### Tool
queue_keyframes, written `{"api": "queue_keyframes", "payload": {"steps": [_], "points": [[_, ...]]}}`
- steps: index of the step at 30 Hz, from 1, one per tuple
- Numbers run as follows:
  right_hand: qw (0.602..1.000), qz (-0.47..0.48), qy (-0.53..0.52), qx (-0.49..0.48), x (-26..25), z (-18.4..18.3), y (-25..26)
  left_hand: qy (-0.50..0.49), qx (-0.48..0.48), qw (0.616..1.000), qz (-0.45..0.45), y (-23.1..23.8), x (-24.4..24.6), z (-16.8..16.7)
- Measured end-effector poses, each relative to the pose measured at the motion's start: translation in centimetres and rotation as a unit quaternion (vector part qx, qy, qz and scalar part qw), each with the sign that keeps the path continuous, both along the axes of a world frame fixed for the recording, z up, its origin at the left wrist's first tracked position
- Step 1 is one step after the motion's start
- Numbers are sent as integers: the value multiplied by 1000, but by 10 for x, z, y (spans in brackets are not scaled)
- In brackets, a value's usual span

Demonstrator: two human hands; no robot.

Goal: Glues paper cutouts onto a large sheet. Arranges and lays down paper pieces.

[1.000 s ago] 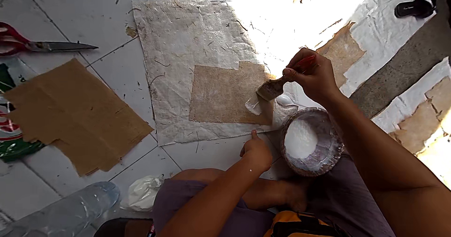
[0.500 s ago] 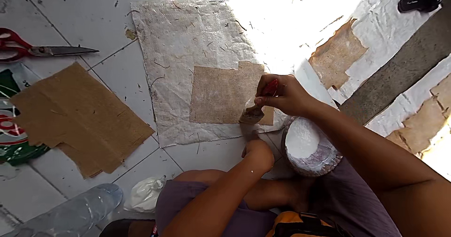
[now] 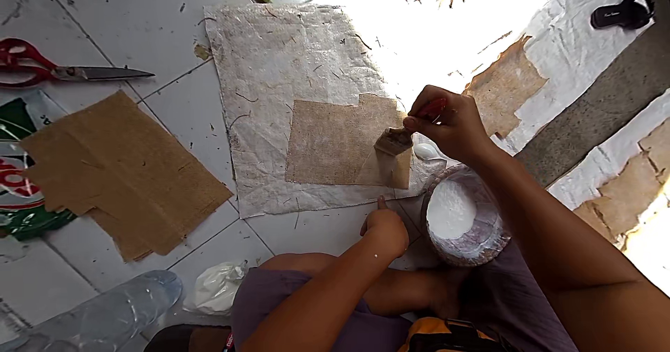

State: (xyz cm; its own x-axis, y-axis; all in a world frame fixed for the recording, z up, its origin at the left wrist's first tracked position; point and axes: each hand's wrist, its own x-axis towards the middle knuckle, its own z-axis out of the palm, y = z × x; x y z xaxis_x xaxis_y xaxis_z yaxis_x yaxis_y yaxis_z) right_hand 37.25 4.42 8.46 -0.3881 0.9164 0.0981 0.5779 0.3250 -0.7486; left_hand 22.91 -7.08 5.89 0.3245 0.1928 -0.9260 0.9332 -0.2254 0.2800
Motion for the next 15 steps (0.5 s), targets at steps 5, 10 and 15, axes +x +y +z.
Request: {"api": "queue_keyframes", "payload": {"steps": [5,10,15], "points": [[987,83,-85,104,14,-16,-56,4,1,1000,-10,-1,3,-2],[986,145,-76,32,20,12,-84,-4,-6,1000,6,-2,0,-1],[999,38,6,-25,29,2,-60,2,4,1000,-24,-1,3,0]]}}
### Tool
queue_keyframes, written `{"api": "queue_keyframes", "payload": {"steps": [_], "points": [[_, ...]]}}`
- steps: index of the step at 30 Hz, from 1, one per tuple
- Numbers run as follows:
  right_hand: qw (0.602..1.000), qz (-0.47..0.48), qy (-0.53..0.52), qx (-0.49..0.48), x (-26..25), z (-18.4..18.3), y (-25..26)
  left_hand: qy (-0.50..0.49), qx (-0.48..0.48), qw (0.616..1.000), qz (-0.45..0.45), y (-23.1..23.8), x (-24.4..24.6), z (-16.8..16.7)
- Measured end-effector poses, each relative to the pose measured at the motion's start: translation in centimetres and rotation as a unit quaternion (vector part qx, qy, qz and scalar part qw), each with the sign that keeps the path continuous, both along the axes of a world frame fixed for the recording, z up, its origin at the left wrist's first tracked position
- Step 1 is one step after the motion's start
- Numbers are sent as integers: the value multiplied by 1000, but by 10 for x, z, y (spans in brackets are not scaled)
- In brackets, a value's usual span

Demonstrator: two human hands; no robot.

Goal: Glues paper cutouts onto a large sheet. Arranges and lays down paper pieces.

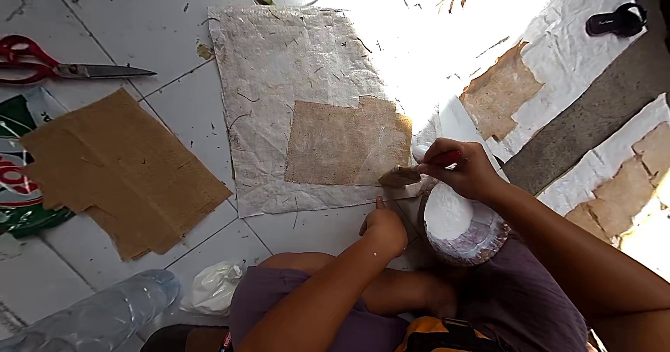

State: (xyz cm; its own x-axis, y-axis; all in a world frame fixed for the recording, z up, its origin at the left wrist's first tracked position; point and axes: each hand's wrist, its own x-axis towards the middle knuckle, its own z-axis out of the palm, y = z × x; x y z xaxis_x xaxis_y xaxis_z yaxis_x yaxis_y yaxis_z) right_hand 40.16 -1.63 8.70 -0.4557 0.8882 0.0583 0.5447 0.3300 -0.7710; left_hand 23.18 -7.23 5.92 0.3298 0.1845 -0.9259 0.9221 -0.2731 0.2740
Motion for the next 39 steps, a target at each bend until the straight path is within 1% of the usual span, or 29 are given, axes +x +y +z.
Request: {"api": "queue_keyframes", "payload": {"steps": [2,4,6,8,9,11,13,14,16,17,19,21,22,23,25,27,29,31,32,34,36,37,39], "points": [[999,-28,-29,32,3,3,8,0,-2,1000,-8,2,-1,-1],[995,-18,-57,75,-2,8,1,-2,-5,1000,-1,1,-1,-2],[990,52,-81,104,-9,1,-19,-1,-10,1000,18,0,-1,-3],[979,140,-109,98,-12,-1,-40,-3,-6,999,44,1,-1,-1],[977,160,-109,89,-12,3,-47,-3,-4,999,49,2,-2,1],[985,135,-81,76,-8,19,-46,-9,3,999,40,1,-3,2],[991,72,-56,93,-4,33,-34,-10,-3,1000,22,1,-3,0],[991,47,-51,115,-4,33,-27,-8,-4,1000,14,1,-2,0],[987,36,-56,147,-7,15,-21,-5,-4,1000,12,0,-1,-2],[986,52,-65,145,-9,2,-24,-4,-3,1000,15,0,0,-2],[981,123,-90,117,-14,-15,-41,-8,2,999,41,0,-2,0],[974,186,-100,84,-19,-10,-55,-12,-1,995,102,1,-6,4],[974,195,-96,68,-19,-2,-58,-13,-1,993,114,0,-7,5],[976,188,-88,65,-18,6,-55,-15,2,994,112,-1,-6,4],[981,153,-73,99,-15,14,-45,-12,-1,997,71,0,-3,1],[978,144,-82,130,-16,4,-41,-4,-6,999,49,0,-1,-2],[975,170,-99,102,-18,-8,-46,-2,-3,998,68,-1,-3,-1],[978,183,-87,46,-17,2,-43,0,0,997,79,1,-4,1],[984,163,-63,18,-14,10,-36,-3,1,998,67,0,-4,0],[996,85,-9,2,-4,24,-14,-12,8,1000,4,-1,-2,-1],[999,0,-1,38,5,21,4,-8,-4,1000,-21,2,0,-1],[998,-22,-16,64,6,14,6,-7,-4,1000,-26,2,0,0],[992,-2,-53,110,0,-6,-7,-1,-4,1000,-27,2,0,0]]}}
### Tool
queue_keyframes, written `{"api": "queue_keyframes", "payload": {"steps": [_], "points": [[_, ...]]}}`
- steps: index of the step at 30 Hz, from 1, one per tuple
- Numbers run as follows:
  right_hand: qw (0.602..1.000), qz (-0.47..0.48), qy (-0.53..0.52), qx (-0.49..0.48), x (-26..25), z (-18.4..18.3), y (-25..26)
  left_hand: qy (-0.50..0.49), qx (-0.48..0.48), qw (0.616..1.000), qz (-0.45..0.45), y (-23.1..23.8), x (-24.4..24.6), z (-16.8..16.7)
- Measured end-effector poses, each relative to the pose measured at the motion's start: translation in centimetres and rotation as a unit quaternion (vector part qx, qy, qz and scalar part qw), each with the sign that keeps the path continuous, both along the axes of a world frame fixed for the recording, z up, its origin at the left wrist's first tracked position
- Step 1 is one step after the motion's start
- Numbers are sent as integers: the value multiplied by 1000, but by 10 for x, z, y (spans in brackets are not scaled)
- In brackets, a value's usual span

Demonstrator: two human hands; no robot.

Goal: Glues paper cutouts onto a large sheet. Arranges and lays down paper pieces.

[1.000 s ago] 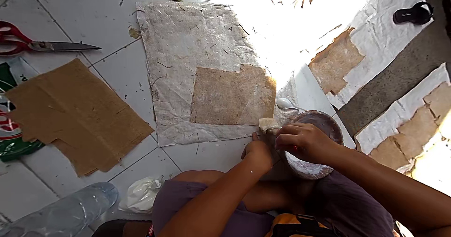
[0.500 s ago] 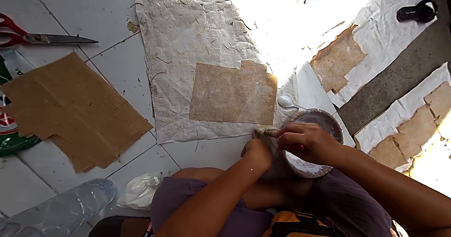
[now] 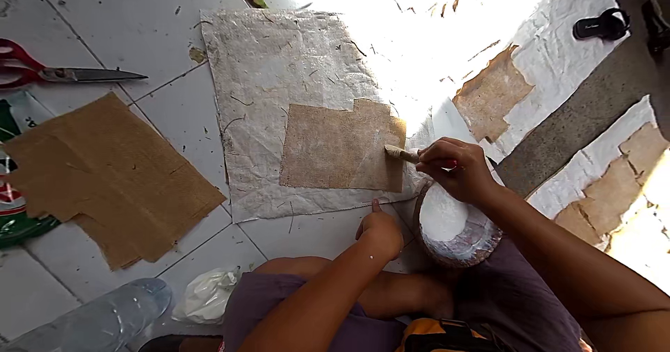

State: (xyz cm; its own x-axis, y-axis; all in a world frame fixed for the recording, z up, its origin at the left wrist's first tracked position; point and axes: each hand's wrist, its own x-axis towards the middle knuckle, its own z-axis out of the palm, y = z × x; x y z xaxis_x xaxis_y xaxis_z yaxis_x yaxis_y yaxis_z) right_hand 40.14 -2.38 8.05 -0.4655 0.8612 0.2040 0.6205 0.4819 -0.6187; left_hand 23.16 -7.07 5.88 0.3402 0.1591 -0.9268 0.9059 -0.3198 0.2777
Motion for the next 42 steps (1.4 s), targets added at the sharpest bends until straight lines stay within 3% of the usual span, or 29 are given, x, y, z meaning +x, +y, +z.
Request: {"api": "queue_keyframes", "payload": {"steps": [4,9,12,15,19,23,26,31,34,38,42], "points": [[995,88,-21,-39,-10,-6,-41,-3,5,1000,26,1,-2,3],[963,-123,229,-72,30,68,-50,-3,12,1000,3,0,-3,0],[932,-258,253,-42,59,85,-80,-4,18,1000,-8,-1,-3,1],[914,-342,204,-83,67,56,-117,-1,16,1000,-13,0,-2,1],[906,-366,169,-129,63,13,-150,5,20,999,-25,-2,-2,2],[891,-382,201,-142,57,-2,-157,13,20,999,-33,-2,0,3],[840,-428,272,-190,61,0,-151,17,22,999,-38,-1,2,2],[705,-538,361,-291,86,6,-139,16,21,999,-36,0,0,2],[660,-562,385,-317,103,6,-137,14,19,999,-37,-1,1,1],[666,-523,429,-314,123,17,-113,8,17,999,-27,-1,0,1],[730,-410,480,-262,112,31,-54,8,18,1000,-18,-1,0,2]]}}
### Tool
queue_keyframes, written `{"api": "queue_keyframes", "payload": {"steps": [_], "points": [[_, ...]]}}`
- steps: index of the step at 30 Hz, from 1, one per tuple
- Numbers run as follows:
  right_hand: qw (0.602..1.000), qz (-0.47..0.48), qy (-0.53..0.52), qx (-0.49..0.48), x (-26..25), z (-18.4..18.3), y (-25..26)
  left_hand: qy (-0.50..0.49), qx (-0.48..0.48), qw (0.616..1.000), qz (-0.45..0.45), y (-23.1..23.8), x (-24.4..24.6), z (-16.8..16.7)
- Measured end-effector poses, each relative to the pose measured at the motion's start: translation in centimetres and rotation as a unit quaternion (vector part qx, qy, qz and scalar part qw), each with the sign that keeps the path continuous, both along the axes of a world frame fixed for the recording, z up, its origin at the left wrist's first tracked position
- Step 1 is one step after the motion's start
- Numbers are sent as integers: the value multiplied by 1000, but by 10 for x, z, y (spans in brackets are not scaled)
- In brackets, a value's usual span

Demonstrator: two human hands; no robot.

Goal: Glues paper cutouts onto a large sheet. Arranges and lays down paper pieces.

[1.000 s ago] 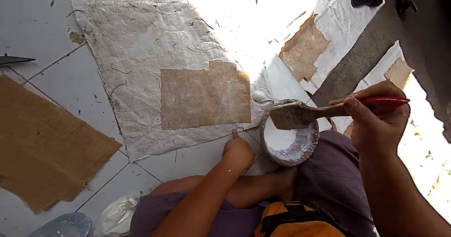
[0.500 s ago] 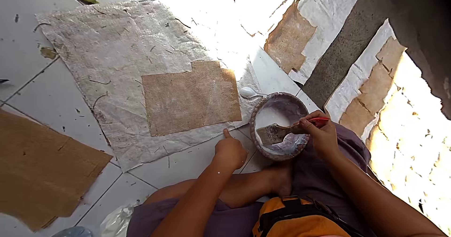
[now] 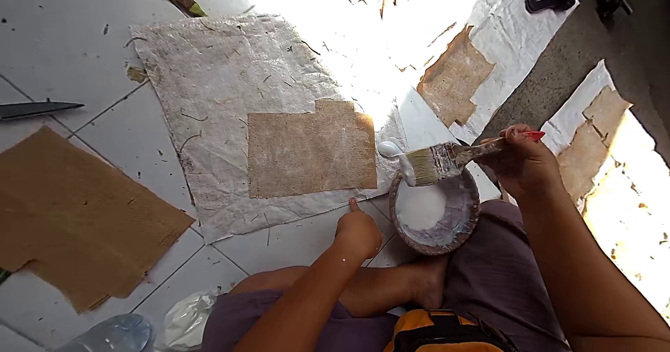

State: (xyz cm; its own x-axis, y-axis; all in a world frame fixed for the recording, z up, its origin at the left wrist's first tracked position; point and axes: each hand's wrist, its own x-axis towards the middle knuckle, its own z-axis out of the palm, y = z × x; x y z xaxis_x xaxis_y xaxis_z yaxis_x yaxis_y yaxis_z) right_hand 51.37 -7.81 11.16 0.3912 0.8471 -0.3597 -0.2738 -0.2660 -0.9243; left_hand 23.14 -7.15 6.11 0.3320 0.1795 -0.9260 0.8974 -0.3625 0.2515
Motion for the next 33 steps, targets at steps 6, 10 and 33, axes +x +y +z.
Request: {"api": "queue_keyframes", "payload": {"steps": [6,10,33], "points": [[929,212,-227,201,-77,-34,56,-1,-4,1000,4,2,0,1],[791,362,-418,261,-97,-54,20,0,-7,1000,9,2,-1,-1],[822,362,-360,253,-88,-11,82,-9,-10,1000,14,1,-1,-1]]}}
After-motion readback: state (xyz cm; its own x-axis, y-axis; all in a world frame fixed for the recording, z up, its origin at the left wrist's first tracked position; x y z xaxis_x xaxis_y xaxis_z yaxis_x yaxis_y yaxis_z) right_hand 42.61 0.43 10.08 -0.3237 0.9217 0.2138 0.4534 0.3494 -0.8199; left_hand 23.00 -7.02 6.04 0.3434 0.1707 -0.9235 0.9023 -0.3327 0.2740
